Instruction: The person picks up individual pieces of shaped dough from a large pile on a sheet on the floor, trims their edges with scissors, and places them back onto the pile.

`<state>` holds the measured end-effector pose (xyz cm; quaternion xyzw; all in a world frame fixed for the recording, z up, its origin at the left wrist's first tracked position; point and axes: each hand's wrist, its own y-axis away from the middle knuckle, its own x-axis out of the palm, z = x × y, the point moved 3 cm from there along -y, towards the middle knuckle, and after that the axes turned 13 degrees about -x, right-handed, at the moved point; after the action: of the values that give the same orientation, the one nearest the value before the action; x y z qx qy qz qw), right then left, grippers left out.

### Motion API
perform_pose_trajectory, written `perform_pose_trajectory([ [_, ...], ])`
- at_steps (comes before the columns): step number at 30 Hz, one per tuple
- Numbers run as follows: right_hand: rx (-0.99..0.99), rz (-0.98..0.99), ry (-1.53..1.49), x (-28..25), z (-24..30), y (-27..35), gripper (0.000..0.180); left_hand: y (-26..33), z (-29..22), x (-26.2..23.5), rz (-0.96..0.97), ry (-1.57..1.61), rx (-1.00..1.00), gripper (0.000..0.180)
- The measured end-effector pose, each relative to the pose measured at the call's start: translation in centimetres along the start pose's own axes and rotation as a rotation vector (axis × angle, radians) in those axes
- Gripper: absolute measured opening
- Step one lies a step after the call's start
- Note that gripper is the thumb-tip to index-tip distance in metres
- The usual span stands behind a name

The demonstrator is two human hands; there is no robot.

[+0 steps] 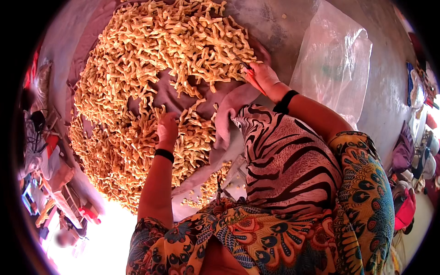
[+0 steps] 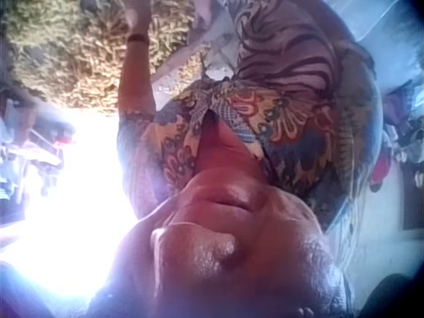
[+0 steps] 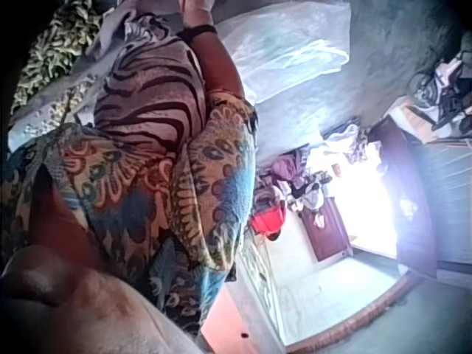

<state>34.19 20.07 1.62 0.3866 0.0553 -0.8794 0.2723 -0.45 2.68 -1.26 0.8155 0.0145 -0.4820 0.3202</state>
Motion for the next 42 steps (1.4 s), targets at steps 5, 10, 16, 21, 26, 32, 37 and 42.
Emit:
perform_pose_trajectory([
  [5, 0.067, 0.020, 0.004, -0.8, 0.2, 1.8, 0.018, -1.4, -9.8, -2.3, -0.334, 0.095, 0.337, 0.042],
  [10, -0.068, 0.008, 0.041, -0.5, 0.2, 1.3, 0.020, -5.8, -10.0, -0.5, 0.099, -0.073, 0.279, 0.049],
  [16, 0.062, -0.016, -0.046, -0.9, -0.6, 1.3, 0.019, -0.8, -5.9, -1.1, 0.213, -0.421, 0.403, 0.050],
  [21, -0.093, -0.129, -0.018, -1.3, -0.2, 1.4, 0.015, 6.7, -0.3, -1.7, 0.184, -0.442, 0.394, 0.047],
  [26, 0.008, -0.085, -0.043, -1.1, 0.3, 1.1, 0.016, 8.0, 0.8, -2.9, 0.090, -0.264, 0.324, 0.031],
  [32, -0.020, -0.092, -0.035, -1.3, 0.7, 0.9, 0.017, 0.4, -2.8, -4.9, -0.165, 0.078, 0.165, 0.019],
  [37, 0.048, -0.059, 0.002, -2.1, 0.4, 0.8, 0.017, -5.1, -6.1, -2.7, -0.215, -0.248, 0.089, 0.043],
  [42, 0.081, 0.080, 0.205, -2.2, -1.4, -0.6, 0.027, -1.7, -7.9, 1.5, -0.037, -0.292, 0.146, 0.048],
])
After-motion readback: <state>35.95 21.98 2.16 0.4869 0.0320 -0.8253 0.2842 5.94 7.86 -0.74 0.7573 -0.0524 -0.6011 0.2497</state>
